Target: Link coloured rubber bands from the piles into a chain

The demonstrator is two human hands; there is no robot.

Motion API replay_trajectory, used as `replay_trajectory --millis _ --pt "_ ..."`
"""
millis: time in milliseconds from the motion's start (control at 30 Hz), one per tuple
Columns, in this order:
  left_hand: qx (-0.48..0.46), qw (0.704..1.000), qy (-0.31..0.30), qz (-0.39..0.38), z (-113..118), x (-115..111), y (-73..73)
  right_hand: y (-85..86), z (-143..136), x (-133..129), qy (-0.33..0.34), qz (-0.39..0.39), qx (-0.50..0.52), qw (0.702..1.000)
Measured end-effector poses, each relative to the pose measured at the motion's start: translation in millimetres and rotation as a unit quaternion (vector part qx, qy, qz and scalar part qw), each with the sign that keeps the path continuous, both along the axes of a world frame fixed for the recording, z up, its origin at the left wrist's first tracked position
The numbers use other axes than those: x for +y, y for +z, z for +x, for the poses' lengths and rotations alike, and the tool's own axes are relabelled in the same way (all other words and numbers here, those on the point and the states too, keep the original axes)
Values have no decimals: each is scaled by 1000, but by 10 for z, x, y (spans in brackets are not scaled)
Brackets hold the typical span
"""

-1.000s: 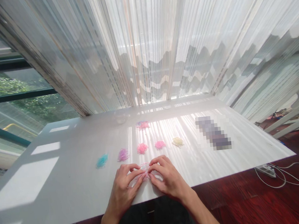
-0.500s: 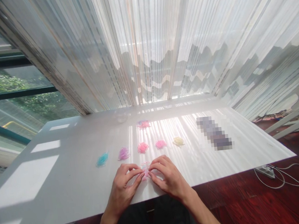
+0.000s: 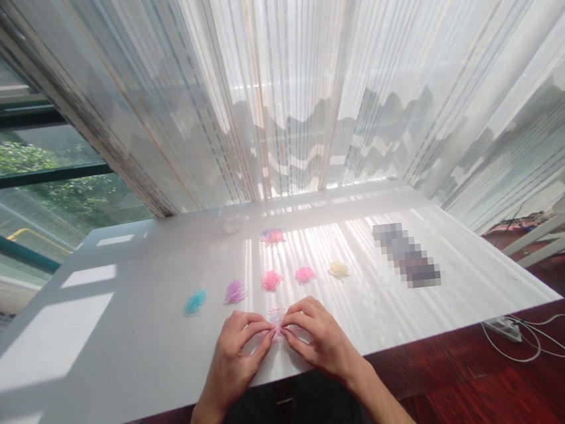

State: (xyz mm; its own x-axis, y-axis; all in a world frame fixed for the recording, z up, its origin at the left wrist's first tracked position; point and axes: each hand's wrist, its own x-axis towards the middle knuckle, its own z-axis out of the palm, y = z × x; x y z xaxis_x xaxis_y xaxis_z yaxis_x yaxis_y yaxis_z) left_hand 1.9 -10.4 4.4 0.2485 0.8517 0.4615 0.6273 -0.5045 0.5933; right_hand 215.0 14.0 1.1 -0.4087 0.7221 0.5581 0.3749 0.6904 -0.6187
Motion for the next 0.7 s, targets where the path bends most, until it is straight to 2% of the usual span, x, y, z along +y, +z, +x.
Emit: replay_trajectory --millis 700 --pt "-22 1000 -8 17 3 -9 18 17 7 -7 7 -9 6 1000"
